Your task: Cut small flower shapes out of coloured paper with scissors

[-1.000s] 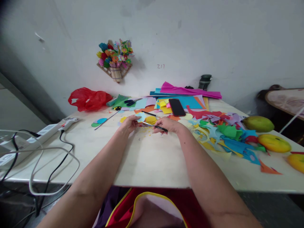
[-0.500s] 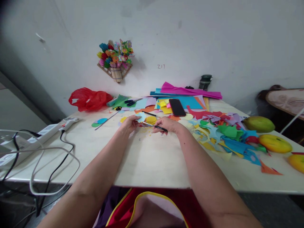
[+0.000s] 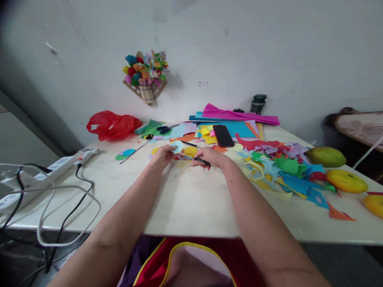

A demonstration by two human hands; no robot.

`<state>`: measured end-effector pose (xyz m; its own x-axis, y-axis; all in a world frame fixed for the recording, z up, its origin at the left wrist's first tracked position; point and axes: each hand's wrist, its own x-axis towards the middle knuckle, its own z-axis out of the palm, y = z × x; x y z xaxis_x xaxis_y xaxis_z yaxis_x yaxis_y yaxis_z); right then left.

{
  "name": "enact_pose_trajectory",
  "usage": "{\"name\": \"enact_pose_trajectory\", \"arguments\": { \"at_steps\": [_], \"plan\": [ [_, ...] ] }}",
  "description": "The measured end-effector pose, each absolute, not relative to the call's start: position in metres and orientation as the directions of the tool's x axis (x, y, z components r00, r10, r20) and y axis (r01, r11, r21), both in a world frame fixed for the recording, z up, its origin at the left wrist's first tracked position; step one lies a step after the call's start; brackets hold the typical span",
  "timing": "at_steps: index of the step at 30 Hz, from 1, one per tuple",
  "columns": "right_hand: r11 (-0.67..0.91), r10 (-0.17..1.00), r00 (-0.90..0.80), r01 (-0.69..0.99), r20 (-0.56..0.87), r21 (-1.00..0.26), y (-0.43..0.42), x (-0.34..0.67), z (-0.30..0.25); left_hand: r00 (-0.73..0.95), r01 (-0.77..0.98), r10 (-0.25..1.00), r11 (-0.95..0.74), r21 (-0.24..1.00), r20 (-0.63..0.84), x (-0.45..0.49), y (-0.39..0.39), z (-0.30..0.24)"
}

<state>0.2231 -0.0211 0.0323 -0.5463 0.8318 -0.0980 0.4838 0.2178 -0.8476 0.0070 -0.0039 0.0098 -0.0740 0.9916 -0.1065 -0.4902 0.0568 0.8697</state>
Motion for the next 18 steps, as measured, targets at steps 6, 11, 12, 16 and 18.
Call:
{"name": "enact_pose_trajectory", "arguments": {
  "at_steps": [6,11,12,16,18],
  "plan": [
    [0.203,0.835,-0.542,0.459,-0.092,-0.865,-0.0249,0.2202,0.0354,-0.078,-0.501,0.992,0.046,0.864,-0.099,0.0075,-0.0061,0.0112],
    [0.187,0.843,-0.529,0.457,-0.097,-0.87,-0.0271,0.219,0.0379,-0.076,-0.506,0.993,0.039,0.861,-0.09,0.0069,-0.0031,0.0075],
    [0.185,0.844,-0.528,0.458,-0.098,-0.869,-0.0269,0.2191,0.0377,-0.072,-0.504,0.993,0.04,0.863,-0.088,0.0067,-0.0023,0.0065],
    [0.192,0.844,-0.528,0.456,-0.09,-0.869,-0.0253,0.2192,0.0357,-0.065,-0.5,0.995,0.039,0.865,-0.082,0.0061,-0.0003,0.0044],
    [0.197,0.845,-0.528,0.453,-0.083,-0.87,-0.0253,0.2187,0.0357,-0.069,-0.505,0.994,0.037,0.862,-0.083,0.0061,-0.0004,0.0047]
  ]
}}
